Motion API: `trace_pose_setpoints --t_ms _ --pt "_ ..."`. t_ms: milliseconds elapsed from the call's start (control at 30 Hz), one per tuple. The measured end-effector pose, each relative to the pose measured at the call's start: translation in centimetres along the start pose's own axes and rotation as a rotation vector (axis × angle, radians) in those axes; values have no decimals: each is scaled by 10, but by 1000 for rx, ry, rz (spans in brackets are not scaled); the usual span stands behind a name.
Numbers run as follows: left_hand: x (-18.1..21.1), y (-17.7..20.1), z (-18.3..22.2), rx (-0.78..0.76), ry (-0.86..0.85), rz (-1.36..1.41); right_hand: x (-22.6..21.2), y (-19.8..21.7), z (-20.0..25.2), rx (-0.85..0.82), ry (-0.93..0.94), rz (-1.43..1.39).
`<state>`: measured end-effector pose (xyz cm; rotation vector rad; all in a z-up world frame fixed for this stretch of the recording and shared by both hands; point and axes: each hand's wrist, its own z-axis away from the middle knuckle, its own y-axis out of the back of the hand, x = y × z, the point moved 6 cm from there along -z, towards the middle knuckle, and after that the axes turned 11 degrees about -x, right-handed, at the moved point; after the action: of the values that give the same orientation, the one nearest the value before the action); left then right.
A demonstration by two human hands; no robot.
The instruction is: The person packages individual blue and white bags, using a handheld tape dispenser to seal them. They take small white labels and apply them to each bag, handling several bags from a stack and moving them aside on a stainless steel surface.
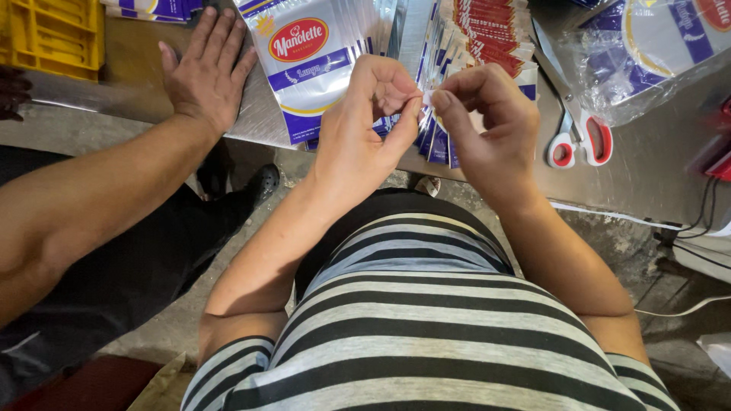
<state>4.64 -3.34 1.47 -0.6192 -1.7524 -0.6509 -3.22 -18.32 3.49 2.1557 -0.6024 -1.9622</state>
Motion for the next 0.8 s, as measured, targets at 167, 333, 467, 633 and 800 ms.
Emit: trace_pose_setpoints --t_ms 167,333,467,633,800 --pt "6 -6 6 88 -57 -46 -11 -6 2 70 110 316" --pt "-2 -18 12 157 -19 251 17 -10 10 141 89 50" --pt "-35 -36 15 225 77 529 45 -9 20 202 23 67" --pt "-61 -56 3 299 -18 485 39 -10 13 213 222 254" --pt "-84 -66 -1 370 -166 700 47 -8 10 248 170 317"
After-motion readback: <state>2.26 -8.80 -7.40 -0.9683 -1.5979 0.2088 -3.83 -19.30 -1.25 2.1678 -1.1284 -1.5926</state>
